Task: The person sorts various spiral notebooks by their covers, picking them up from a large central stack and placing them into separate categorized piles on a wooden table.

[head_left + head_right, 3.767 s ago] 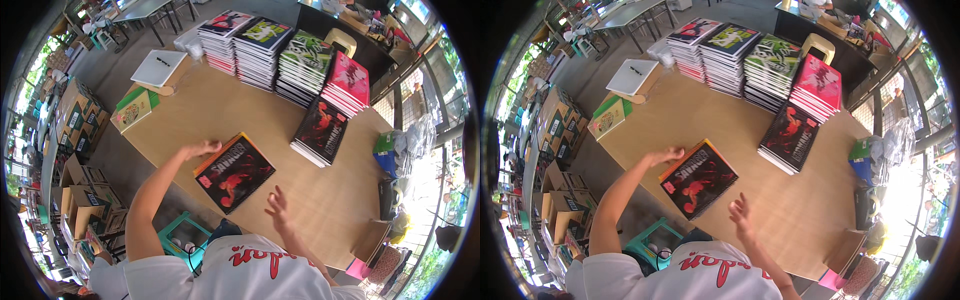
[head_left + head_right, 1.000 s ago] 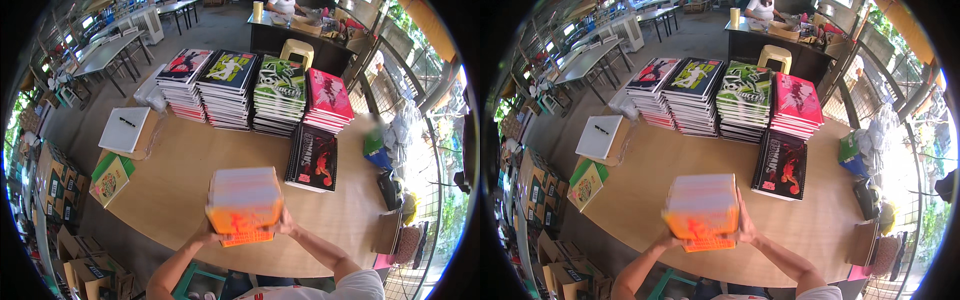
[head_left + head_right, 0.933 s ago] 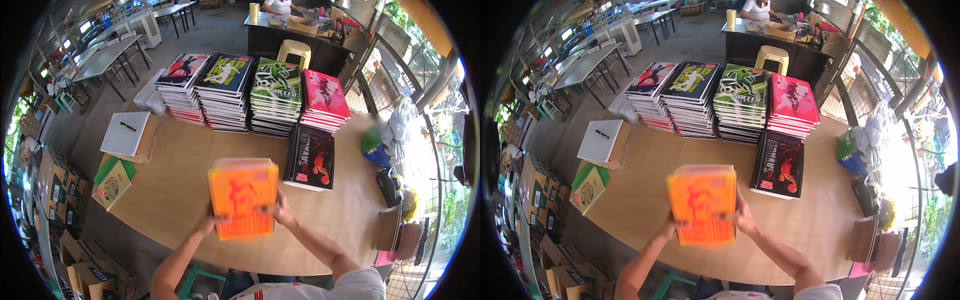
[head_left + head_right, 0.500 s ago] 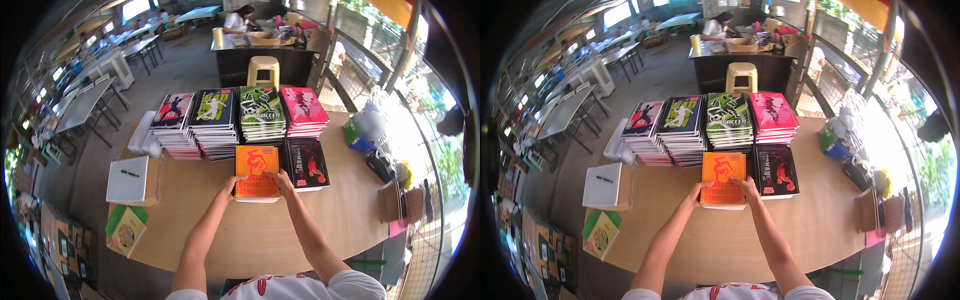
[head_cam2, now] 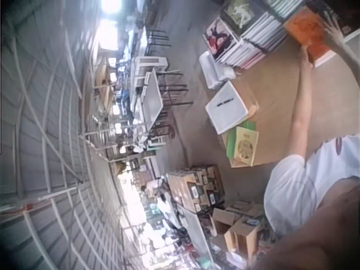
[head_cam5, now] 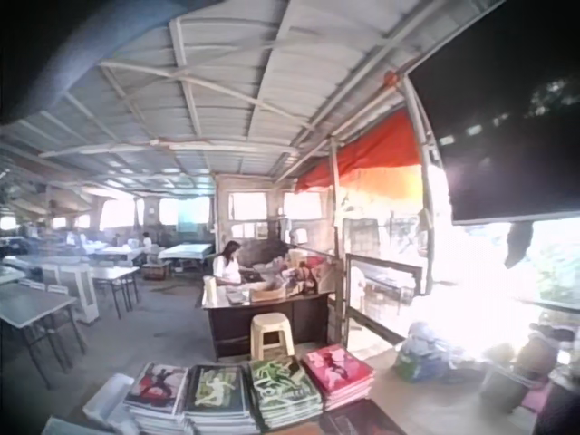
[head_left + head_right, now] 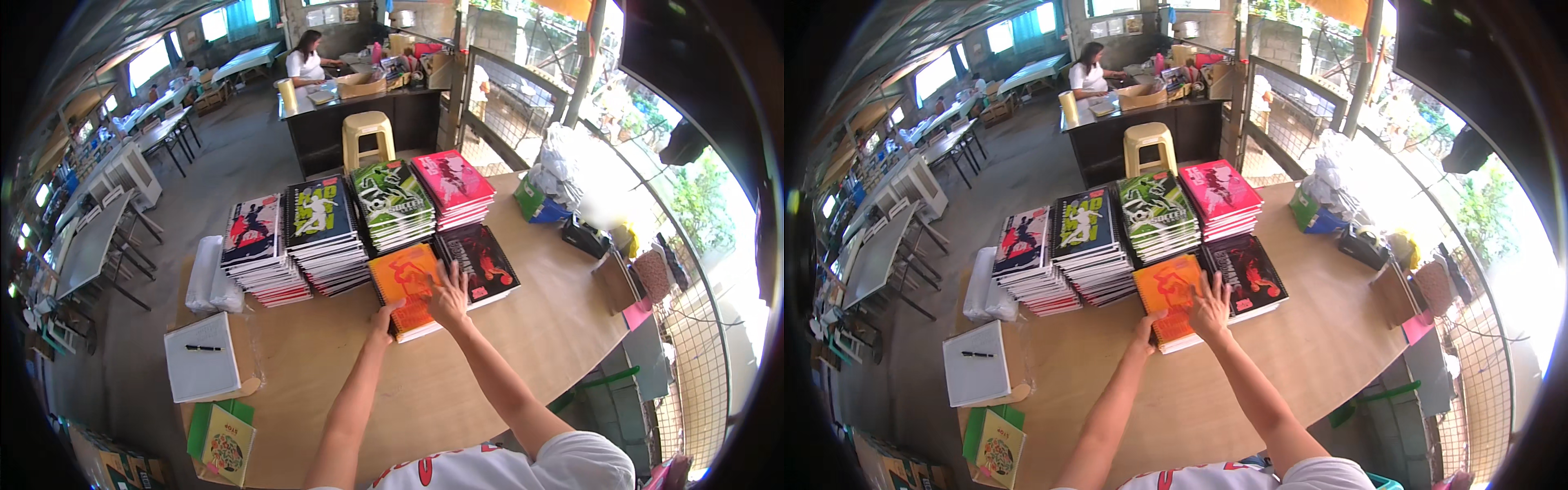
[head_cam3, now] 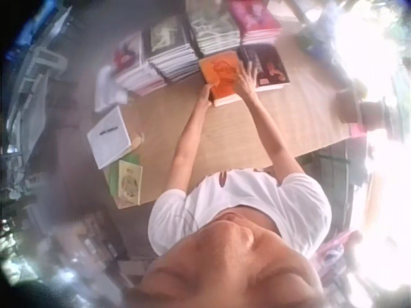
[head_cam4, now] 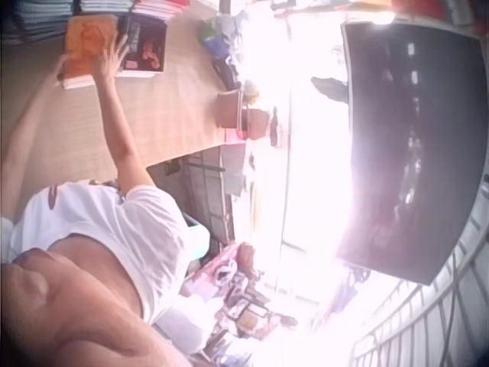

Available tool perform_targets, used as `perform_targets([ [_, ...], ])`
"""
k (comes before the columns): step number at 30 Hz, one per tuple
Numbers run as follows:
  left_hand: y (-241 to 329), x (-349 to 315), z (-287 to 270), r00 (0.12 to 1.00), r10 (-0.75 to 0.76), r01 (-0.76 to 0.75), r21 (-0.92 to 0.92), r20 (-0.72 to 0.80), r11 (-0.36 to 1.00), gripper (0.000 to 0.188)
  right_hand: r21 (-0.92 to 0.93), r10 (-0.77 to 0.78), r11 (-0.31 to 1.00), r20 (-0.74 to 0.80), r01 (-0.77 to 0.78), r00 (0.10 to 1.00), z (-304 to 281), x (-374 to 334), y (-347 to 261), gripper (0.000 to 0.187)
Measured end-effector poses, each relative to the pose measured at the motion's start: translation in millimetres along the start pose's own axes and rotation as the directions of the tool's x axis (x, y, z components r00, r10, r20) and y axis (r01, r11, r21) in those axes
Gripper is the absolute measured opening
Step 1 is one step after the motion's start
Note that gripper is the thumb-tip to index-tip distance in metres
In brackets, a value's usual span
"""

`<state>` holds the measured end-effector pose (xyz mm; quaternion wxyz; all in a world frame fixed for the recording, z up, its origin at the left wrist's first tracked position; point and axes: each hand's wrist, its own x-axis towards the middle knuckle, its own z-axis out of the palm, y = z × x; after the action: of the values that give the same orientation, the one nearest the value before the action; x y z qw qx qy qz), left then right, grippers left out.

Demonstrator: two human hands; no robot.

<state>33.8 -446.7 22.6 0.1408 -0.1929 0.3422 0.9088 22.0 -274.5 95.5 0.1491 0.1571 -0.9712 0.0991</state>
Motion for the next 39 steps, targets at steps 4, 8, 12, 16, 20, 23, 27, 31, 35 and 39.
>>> perform_targets([
  [4,0,-2,20,0.991,-0.103,0.096,0.074,0.090,0.993,0.061,-0.067,-0.038,0.997,-0.029,0.036,0.999,27,-4,42,0.068],
  [8,40,-35,33,0.862,0.284,0.224,0.820,-0.419,0.527,0.107,0.487,-0.091,0.850,-0.237,0.199,0.967,-60,34,77,0.053],
  [12,14,-34,106,0.415,0.898,-0.149,0.985,0.146,-0.091,0.082,0.830,0.377,0.530,-0.048,-0.173,0.925,-103,106,209,0.062],
  [16,-11,25,176,0.705,0.698,-0.489,0.799,0.125,0.350,0.068,0.780,0.301,0.167,0.542,-0.603,0.785,-79,208,253,0.097],
  [20,-4,97,192,0.919,0.298,-0.246,0.213,-0.260,0.946,0.078,0.660,0.116,0.232,0.710,-0.714,0.694,-35,266,265,0.112],
  [23,-4,120,193,0.961,0.197,-0.179,0.111,-0.195,0.978,0.086,0.598,0.021,0.198,0.790,-0.777,0.613,-20,282,270,0.111],
  [27,-14,126,213,0.963,0.205,-0.170,0.195,-0.173,0.966,0.088,0.580,-0.158,0.228,0.814,-0.782,0.559,-9,293,285,0.104],
  [31,-13,111,215,0.947,0.230,-0.180,0.223,-0.223,0.958,0.085,0.559,-0.260,0.171,0.820,-0.812,0.510,-19,286,262,0.096],
  [35,-13,108,235,0.969,0.163,-0.111,0.264,-0.186,0.958,0.084,0.552,-0.274,0.160,0.821,-0.818,0.501,-21,293,275,0.084],
  [39,-9,115,233,0.955,0.188,-0.102,0.338,-0.231,0.936,0.083,0.519,-0.243,0.217,0.849,-0.827,0.469,-19,304,290,0.084],
])
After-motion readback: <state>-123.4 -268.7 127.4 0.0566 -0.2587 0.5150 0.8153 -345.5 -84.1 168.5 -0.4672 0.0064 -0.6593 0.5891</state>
